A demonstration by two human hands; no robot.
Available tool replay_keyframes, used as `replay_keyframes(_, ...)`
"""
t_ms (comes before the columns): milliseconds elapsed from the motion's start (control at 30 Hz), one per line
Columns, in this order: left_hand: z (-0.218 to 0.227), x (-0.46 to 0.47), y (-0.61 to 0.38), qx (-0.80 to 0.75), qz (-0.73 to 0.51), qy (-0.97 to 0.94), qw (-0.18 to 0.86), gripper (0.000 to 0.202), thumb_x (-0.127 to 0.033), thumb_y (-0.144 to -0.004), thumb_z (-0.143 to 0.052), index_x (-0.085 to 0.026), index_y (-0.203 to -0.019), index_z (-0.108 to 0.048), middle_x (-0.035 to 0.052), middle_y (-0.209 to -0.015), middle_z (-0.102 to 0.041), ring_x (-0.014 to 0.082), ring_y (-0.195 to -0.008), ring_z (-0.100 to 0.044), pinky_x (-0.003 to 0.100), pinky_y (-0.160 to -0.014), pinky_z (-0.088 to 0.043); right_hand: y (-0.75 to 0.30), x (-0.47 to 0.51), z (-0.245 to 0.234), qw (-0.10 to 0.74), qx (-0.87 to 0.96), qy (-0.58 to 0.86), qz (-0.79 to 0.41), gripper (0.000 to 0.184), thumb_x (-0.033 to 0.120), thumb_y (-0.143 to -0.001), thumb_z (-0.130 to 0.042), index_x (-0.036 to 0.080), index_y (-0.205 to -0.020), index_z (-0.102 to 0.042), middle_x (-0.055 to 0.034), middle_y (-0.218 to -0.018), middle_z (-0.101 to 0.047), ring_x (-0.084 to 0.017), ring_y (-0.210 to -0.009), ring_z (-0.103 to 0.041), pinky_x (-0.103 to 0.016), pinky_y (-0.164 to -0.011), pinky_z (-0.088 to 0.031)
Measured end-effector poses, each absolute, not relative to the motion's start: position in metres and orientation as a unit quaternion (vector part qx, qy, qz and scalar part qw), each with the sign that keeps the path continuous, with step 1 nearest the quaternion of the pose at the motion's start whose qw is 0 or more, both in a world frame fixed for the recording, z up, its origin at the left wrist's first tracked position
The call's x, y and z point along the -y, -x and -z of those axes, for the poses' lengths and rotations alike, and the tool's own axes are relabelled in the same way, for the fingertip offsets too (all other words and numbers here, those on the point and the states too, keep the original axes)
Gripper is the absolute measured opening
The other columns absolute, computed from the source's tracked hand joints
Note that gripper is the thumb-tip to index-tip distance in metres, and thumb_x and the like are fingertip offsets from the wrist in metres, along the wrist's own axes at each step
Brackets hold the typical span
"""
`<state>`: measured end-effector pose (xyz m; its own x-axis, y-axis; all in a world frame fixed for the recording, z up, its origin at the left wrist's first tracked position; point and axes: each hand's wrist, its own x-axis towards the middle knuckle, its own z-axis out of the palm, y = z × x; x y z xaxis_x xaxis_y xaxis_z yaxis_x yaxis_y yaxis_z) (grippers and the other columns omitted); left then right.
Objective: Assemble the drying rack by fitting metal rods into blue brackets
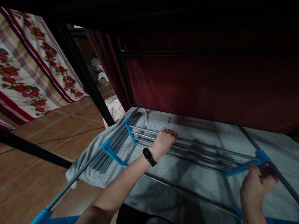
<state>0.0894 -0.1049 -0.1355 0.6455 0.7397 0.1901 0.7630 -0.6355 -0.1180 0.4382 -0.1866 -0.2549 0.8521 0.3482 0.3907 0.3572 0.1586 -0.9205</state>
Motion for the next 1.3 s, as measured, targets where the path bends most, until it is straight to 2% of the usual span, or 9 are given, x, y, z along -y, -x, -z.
replay_keyframes(100,0.133,0.104,-0.080,0.434,0.049,0.895,0.093,0.024,-0.011,-0.100,-0.047,-0.015,-0.113,-0.067,0.0111,-0.105,-0.071,0.0230,-0.098,-0.065,0.039,-0.092,-0.043,-0.420,0.200,0.263,0.752,0.232,0.616,-0.030,0.047,0.044,-0.075,-0.078,0.025,-0.116,-0.066,-0.0069,-0.110,-0.066,-0.031,-0.107,-0.064,-0.056,-0.102,-0.049)
replay_keyframes(200,0.130,0.103,-0.076,0.439,0.046,0.893,0.088,0.023,-0.012,-0.099,-0.049,-0.016,-0.112,-0.067,0.0109,-0.103,-0.071,0.0230,-0.097,-0.065,0.039,-0.091,-0.043,-0.396,0.204,0.259,0.737,0.263,0.566,-0.259,0.036,0.042,-0.075,-0.079,0.023,-0.104,-0.072,-0.0043,-0.099,-0.070,-0.020,-0.081,-0.065,-0.041,-0.080,-0.055)
replay_keyframes(367,0.129,0.101,-0.077,0.439,0.032,0.894,0.080,0.021,-0.012,-0.097,-0.054,-0.016,-0.110,-0.070,0.0093,-0.099,-0.074,0.0229,-0.096,-0.068,0.038,-0.091,-0.044,-0.370,0.183,0.234,0.727,0.241,0.414,-0.492,0.026,0.037,-0.073,-0.084,0.029,-0.095,-0.075,-0.0005,-0.106,-0.075,-0.016,-0.090,-0.070,-0.031,-0.077,-0.057)
replay_keyframes(500,0.115,0.093,-0.077,0.434,-0.004,0.900,0.042,0.019,-0.022,-0.097,-0.061,-0.019,-0.111,-0.073,0.0088,-0.105,-0.077,0.0232,-0.099,-0.071,0.037,-0.093,-0.045,-0.367,0.167,0.228,0.754,0.188,0.386,-0.496,0.025,0.038,-0.070,-0.090,0.027,-0.086,-0.074,0.0046,-0.098,-0.075,-0.013,-0.092,-0.072,-0.028,-0.087,-0.060)
replay_keyframes(600,0.087,0.078,-0.055,0.405,-0.029,0.913,-0.034,0.037,-0.038,-0.090,-0.074,-0.023,-0.124,-0.073,0.0085,-0.121,-0.076,0.0257,-0.112,-0.070,0.035,-0.100,-0.045,-0.368,0.164,0.232,0.767,0.193,0.370,-0.488,0.025,0.034,-0.068,-0.093,0.025,-0.075,-0.070,0.0067,-0.099,-0.075,-0.012,-0.091,-0.072,-0.029,-0.091,-0.061)
replay_keyframes(700,0.054,0.056,-0.004,0.438,0.076,0.889,-0.111,0.041,-0.044,-0.095,-0.066,-0.022,-0.129,-0.072,0.0087,-0.134,-0.072,0.0239,-0.119,-0.068,0.031,-0.102,-0.045,-0.369,0.164,0.235,0.775,0.194,0.360,-0.482,0.022,0.029,-0.070,-0.092,0.025,-0.074,-0.070,0.0072,-0.098,-0.076,-0.011,-0.088,-0.073,-0.030,-0.091,-0.062)
replay_keyframes(867,0.045,0.028,0.101,0.679,0.354,0.619,-0.175,0.036,-0.050,-0.088,-0.072,-0.017,-0.105,-0.075,0.0114,-0.118,-0.076,0.0272,-0.115,-0.068,0.031,-0.096,-0.051,-0.366,0.164,0.237,0.788,0.169,0.353,-0.476,0.021,0.022,-0.068,-0.090,0.027,-0.078,-0.073,0.0072,-0.093,-0.077,-0.011,-0.083,-0.073,-0.032,-0.090,-0.063)
replay_keyframes(1100,0.119,0.039,0.143,0.595,0.358,0.425,-0.580,0.047,-0.056,-0.078,-0.083,-0.014,-0.095,-0.071,0.0119,-0.088,-0.077,0.0234,-0.080,-0.073,0.032,-0.076,-0.060,-0.367,0.162,0.231,0.789,0.187,0.371,-0.452,0.023,0.027,-0.063,-0.092,0.024,-0.072,-0.071,0.0039,-0.090,-0.076,-0.013,-0.081,-0.073,-0.029,-0.085,-0.064)
replay_keyframes(1300,0.141,0.027,0.141,0.573,0.371,0.400,-0.612,0.050,-0.062,-0.084,-0.076,-0.013,-0.085,-0.072,0.0095,-0.073,-0.073,0.0206,-0.067,-0.072,0.029,-0.068,-0.061,-0.369,0.164,0.228,0.782,0.185,0.392,-0.448,0.018,0.028,-0.064,-0.089,0.025,-0.074,-0.074,0.0039,-0.091,-0.075,-0.013,-0.082,-0.073,-0.029,-0.087,-0.063)
